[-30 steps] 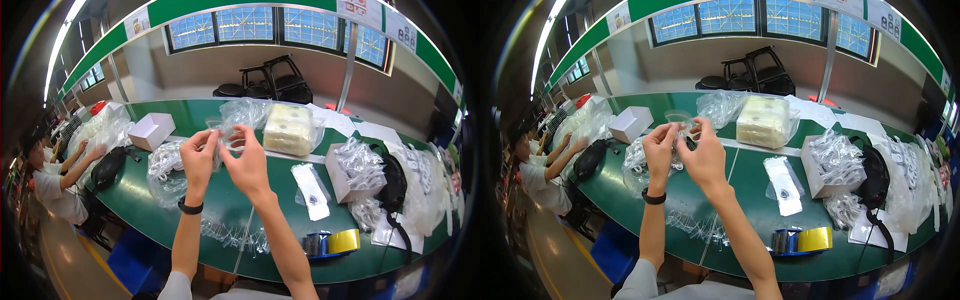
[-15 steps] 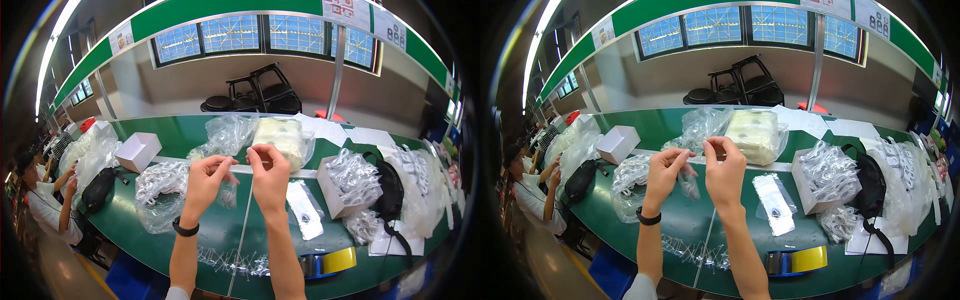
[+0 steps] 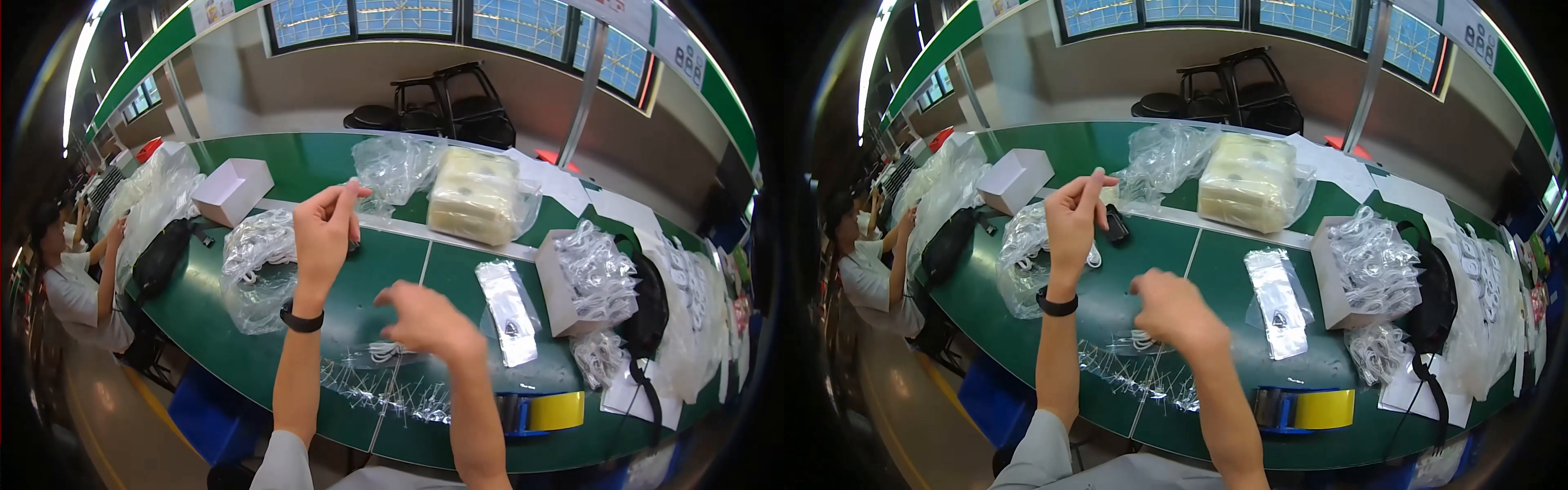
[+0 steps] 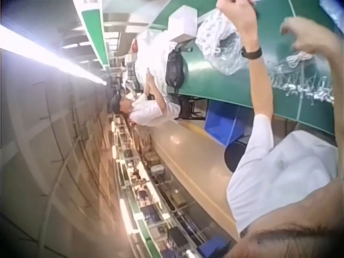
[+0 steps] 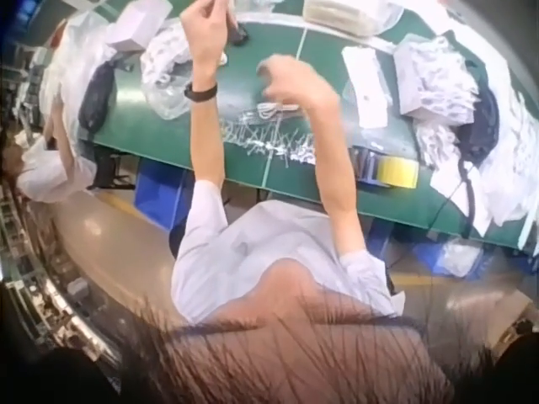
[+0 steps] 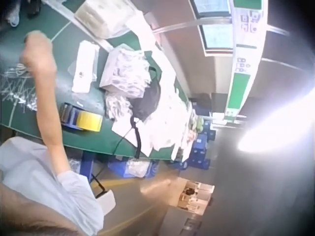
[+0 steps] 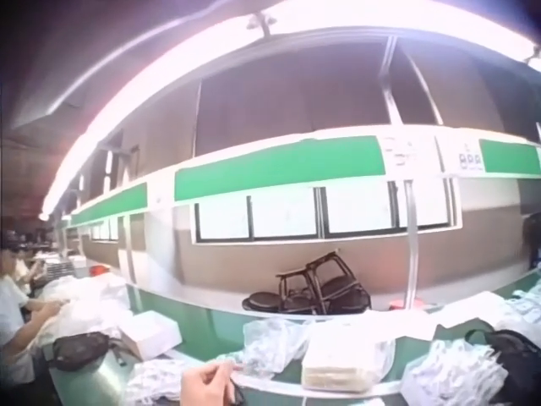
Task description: Placing small black components into individual clear plastic bags at a factory workbench.
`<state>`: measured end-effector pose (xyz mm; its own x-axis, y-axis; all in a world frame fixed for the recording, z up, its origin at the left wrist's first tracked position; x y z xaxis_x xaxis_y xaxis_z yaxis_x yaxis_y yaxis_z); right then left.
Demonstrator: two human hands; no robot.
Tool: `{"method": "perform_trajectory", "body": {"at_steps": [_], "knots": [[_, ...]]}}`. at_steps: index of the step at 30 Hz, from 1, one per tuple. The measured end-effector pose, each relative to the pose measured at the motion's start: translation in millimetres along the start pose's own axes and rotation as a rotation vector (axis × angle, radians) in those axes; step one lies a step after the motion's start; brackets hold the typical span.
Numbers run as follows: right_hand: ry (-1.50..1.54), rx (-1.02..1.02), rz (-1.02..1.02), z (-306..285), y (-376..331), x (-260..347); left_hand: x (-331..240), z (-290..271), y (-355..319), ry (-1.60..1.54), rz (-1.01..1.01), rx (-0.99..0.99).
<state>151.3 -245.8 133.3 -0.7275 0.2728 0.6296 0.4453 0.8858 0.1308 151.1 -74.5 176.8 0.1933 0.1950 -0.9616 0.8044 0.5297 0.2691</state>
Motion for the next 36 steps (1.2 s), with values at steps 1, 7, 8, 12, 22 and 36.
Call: {"method": "perform_trajectory", "body": {"at_steps": [1, 7, 8, 12, 22, 36], "knots": [[-0.183, 0.133, -0.008, 21, 7, -2, -2, -2, 1, -0.003, -0.005, -0.001], [-0.462, 0.197, 0.170, 91, 31, -10, -10, -18, -2, -0.095, 0.041, -0.042], [-0.356, 0.289, 0.189, 90, 35, -14, -9, -18, 0, -0.101, 0.047, -0.027], [-0.258, 0.203, 0.122, 81, 29, -33, -9, -14, 0, -0.063, 0.044, 0.009], [0.399, -1.047, -0.155, -21, 19, -15, 13, 10, 1, 0.026, -0.111, 0.110], [0.307, -1.150, -0.218, -42, 0, 4, -8, 55, -36, -0.211, 0.019, 0.176]]}}
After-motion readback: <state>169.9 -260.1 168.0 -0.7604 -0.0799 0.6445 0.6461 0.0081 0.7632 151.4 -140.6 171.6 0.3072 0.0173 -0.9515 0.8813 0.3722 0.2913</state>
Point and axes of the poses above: each hand's wrist, its own y-axis towards the middle knuckle, its own z-axis out of the palm, x = y × z, the point moved 3 cm from there along y, towards the middle knuckle, and after that the axes turned 15 degrees about -z, right-handed, at the moved point
